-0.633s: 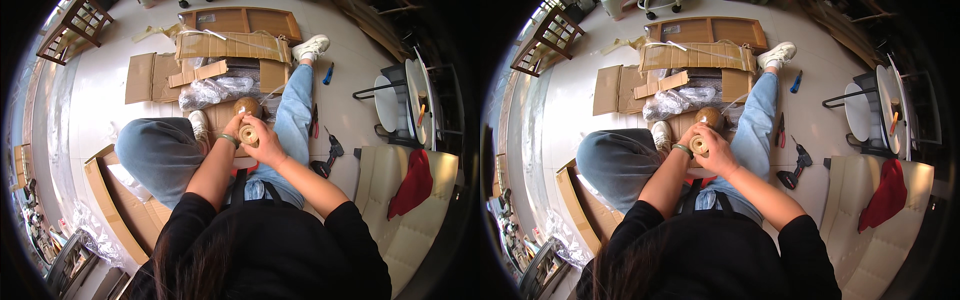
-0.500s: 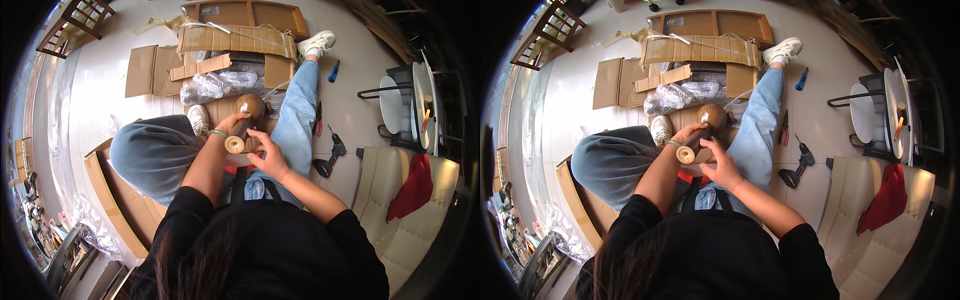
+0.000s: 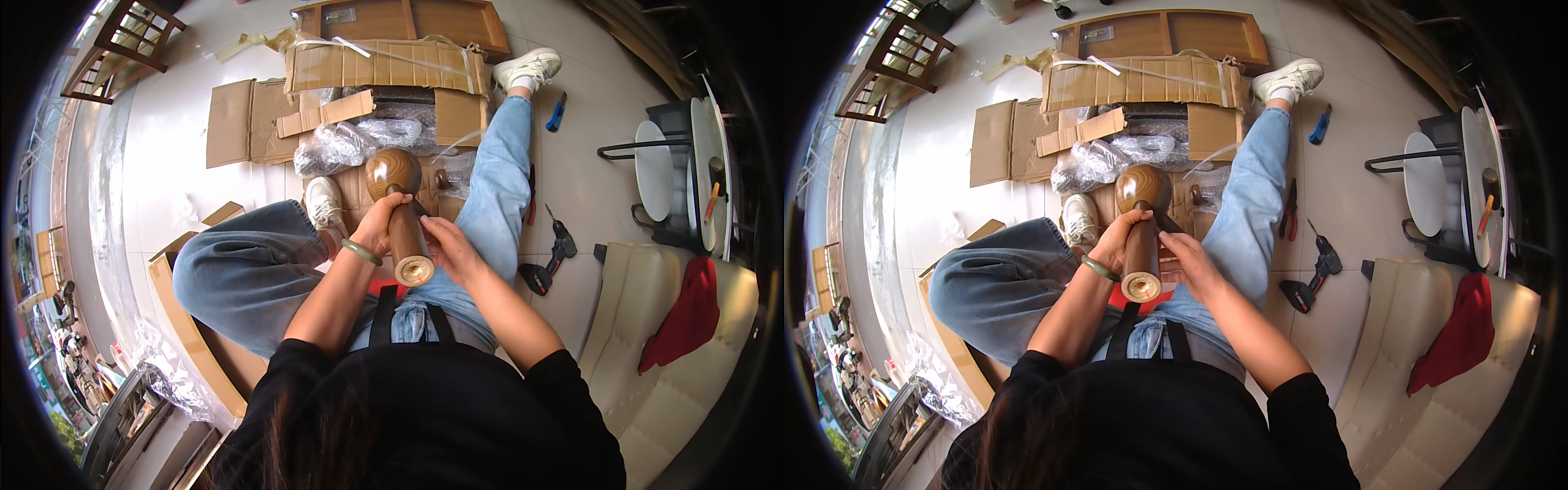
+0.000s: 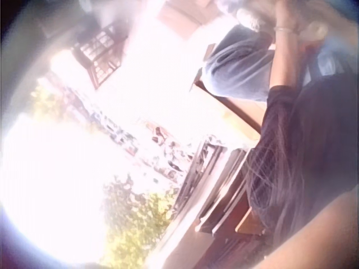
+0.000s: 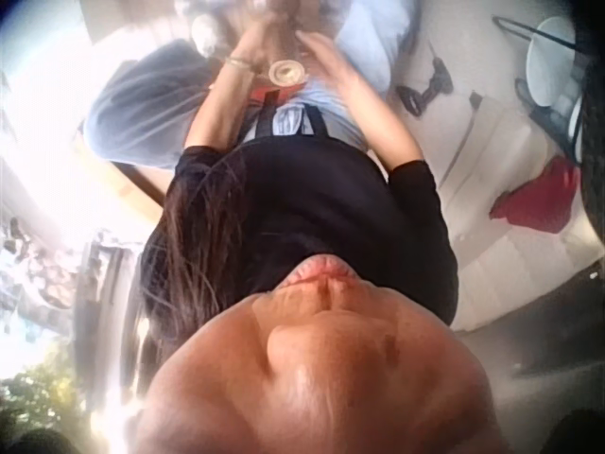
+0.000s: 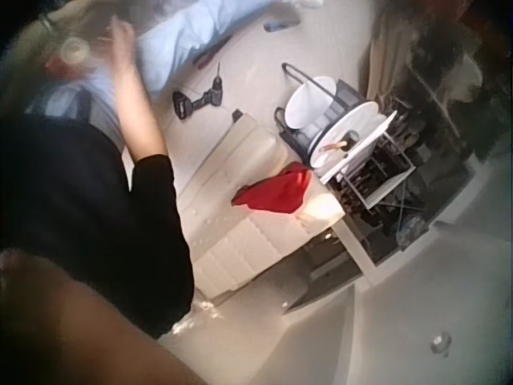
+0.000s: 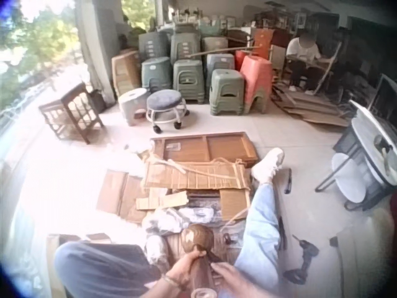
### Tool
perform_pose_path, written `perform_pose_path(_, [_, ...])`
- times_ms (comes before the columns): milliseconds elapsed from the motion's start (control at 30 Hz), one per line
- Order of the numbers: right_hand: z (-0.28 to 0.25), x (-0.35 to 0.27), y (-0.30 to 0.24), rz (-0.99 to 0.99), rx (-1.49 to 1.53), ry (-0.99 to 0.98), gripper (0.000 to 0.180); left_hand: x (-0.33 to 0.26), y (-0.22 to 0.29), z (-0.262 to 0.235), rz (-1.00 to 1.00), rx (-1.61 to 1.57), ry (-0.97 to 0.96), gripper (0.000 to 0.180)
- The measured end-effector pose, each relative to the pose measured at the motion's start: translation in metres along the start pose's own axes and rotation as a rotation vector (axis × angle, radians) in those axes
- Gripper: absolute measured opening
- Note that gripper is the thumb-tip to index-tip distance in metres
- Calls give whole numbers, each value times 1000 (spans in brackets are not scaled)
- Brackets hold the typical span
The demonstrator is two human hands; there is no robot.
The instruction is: The person sits on the floor and assembles a wooden table leg by inserting and tightening a cylindrical wooden piece into a rounded base. The person repeatedly aligns and twists the components by hand to secure the joint.
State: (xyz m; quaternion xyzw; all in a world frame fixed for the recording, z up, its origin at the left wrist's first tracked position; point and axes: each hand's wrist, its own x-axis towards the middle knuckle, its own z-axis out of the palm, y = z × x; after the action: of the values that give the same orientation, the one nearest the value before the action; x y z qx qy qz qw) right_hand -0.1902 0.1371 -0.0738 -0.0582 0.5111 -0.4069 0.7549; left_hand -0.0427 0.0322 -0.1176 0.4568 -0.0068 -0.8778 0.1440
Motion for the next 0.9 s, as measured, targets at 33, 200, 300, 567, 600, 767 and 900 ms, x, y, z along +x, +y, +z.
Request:
perform_pose_path(33, [5, -2, -5, -19, 51, -41, 42, -1, 1, 4, 20, -79, -11, 32])
perform_pose_path(200, [21, -20, -39, -238, 102, 59, 56, 33, -5, 14, 233, -206, 107, 22])
perform_pose_path(300, [15, -41, -50, -261, 221, -58, 44, 63, -20, 14, 219, -357, 259, 32])
perform_pose_path(567, [8, 7, -15, -666, -116, 228, 60, 92, -37, 42, 140, -239, 566, 35])
perform_pose_path(600, [6, 23, -18, -639, -100, 307, 59, 92, -36, 44, 143, -198, 489, 41])
perform_pose_path(767, [-32, 98, -76, -530, 169, 662, 51, 95, -40, 35, 407, 201, 548, 45])
perform_pose_path(900, [-84, 138, -117, -381, 250, 645, 63, 102, -34, -7, 533, 610, 1019, 50])
